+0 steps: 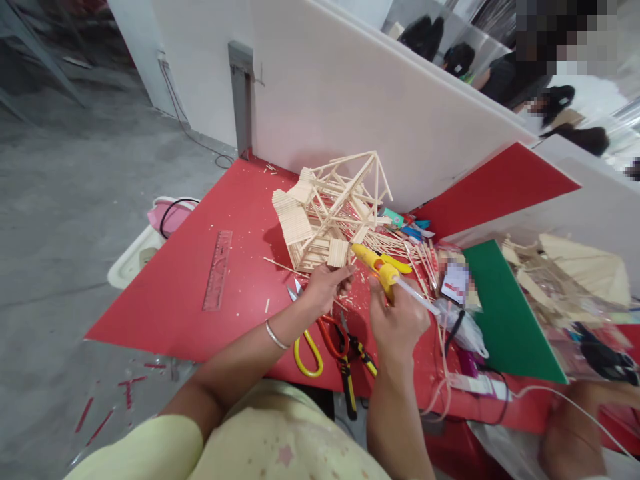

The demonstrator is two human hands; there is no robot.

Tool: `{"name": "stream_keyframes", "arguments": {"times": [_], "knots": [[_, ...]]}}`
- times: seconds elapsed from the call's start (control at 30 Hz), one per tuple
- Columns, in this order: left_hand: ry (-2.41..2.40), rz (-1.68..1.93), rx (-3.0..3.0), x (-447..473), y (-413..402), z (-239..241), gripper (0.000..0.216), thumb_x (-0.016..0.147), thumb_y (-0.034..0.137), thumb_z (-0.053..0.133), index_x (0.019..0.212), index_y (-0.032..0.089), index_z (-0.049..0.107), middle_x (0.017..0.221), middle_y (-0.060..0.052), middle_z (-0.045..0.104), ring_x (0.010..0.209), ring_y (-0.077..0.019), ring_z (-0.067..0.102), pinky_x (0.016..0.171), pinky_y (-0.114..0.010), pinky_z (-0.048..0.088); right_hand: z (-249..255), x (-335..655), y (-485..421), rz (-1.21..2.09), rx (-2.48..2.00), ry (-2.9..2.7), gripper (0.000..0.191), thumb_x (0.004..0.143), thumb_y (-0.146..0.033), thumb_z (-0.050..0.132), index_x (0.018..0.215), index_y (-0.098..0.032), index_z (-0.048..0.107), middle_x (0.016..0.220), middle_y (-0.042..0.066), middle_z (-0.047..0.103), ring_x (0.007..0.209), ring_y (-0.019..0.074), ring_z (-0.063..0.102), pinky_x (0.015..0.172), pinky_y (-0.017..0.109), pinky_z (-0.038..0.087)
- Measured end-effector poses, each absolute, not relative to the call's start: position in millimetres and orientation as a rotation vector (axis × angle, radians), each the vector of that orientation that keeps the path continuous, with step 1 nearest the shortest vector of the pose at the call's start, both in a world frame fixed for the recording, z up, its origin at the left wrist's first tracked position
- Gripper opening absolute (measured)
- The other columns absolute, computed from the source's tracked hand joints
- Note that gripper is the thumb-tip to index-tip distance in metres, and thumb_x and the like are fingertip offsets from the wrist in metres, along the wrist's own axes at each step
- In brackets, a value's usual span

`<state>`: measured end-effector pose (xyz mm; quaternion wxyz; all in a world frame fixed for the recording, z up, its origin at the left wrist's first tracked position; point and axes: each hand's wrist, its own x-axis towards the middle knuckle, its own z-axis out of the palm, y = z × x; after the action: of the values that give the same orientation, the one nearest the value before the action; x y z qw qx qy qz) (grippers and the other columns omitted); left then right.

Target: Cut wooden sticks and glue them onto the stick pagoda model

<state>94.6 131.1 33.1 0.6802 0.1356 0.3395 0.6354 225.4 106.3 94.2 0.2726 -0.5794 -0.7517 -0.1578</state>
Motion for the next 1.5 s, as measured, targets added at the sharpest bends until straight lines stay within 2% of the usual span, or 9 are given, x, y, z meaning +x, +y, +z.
{"name": "stream_keyframes", "arguments": {"times": [0.13, 0.4, 0.7, 0.93, 1.13, 1.3, 1.5], "knots": [[0.772, 1.456, 0.29, 93, 134, 37, 0.037, 0.058, 0.036, 0.089, 0.071, 0.012, 0.064, 0.059, -0.001, 0.06, 0.047, -0.0075, 0.05, 0.046, -0.022, 0.033, 95, 228, 106, -0.454, -1.562, -1.997, 0.029, 0.095, -0.044, 0.054, 0.086, -0.019, 0.067, 0.078, 0.007, 0.063, 0.076, 0.0212, 0.057, 0.067, 0.031, 0.037], [0.81, 1.482, 0.333, 93, 137, 35, 0.034, 0.061, 0.034, 0.086, 0.073, 0.013, 0.062, 0.058, 0.0, 0.059, 0.046, -0.0072, 0.049, 0.045, -0.023, 0.031, 93, 231, 107, -0.432, -1.553, -2.016, 0.029, 0.095, -0.043, 0.053, 0.089, -0.018, 0.068, 0.079, 0.008, 0.064, 0.078, 0.0218, 0.057, 0.07, 0.032, 0.039], [0.881, 1.493, 0.349, 92, 138, 38, 0.03, 0.061, 0.028, 0.081, 0.076, 0.013, 0.06, 0.055, 0.003, 0.056, 0.044, -0.0073, 0.048, 0.045, -0.022, 0.032, 89, 232, 110, -0.46, -1.504, -1.985, 0.029, 0.093, -0.045, 0.058, 0.09, -0.018, 0.068, 0.076, 0.005, 0.062, 0.074, 0.0182, 0.056, 0.069, 0.028, 0.037], [0.872, 1.481, 0.387, 93, 137, 30, 0.028, 0.062, 0.028, 0.081, 0.07, 0.014, 0.059, 0.055, 0.001, 0.057, 0.045, -0.0073, 0.049, 0.045, -0.022, 0.034, 87, 235, 110, -0.502, -1.56, -1.944, 0.036, 0.095, -0.049, 0.054, 0.085, -0.017, 0.067, 0.073, 0.006, 0.062, 0.072, 0.0195, 0.055, 0.067, 0.03, 0.035], [0.843, 1.403, 0.405, 96, 131, 22, 0.028, 0.061, 0.031, 0.083, 0.066, 0.012, 0.062, 0.052, 0.002, 0.056, 0.044, -0.0063, 0.048, 0.044, -0.02, 0.033, 96, 233, 114, -0.452, -1.674, -1.948, 0.038, 0.1, -0.048, 0.045, 0.103, -0.015, 0.065, 0.088, 0.009, 0.067, 0.077, 0.0188, 0.06, 0.066, 0.029, 0.034], [0.851, 1.414, 0.402, 96, 131, 19, 0.03, 0.062, 0.033, 0.084, 0.068, 0.012, 0.063, 0.055, 0.001, 0.058, 0.043, -0.0063, 0.05, 0.044, -0.02, 0.034, 101, 229, 121, -0.575, -1.761, -1.919, 0.048, 0.091, -0.06, 0.055, 0.106, -0.015, 0.064, 0.092, 0.01, 0.066, 0.077, 0.0206, 0.059, 0.063, 0.03, 0.031], [0.851, 1.439, 0.408, 98, 132, 16, 0.03, 0.061, 0.031, 0.084, 0.07, 0.012, 0.063, 0.053, 0.002, 0.057, 0.043, -0.0065, 0.05, 0.044, -0.02, 0.034, 103, 225, 129, -0.631, -1.77, -1.945, 0.031, 0.089, -0.043, 0.057, 0.102, -0.016, 0.065, 0.097, 0.008, 0.062, 0.075, 0.0167, 0.053, 0.058, 0.029, 0.023]]}}
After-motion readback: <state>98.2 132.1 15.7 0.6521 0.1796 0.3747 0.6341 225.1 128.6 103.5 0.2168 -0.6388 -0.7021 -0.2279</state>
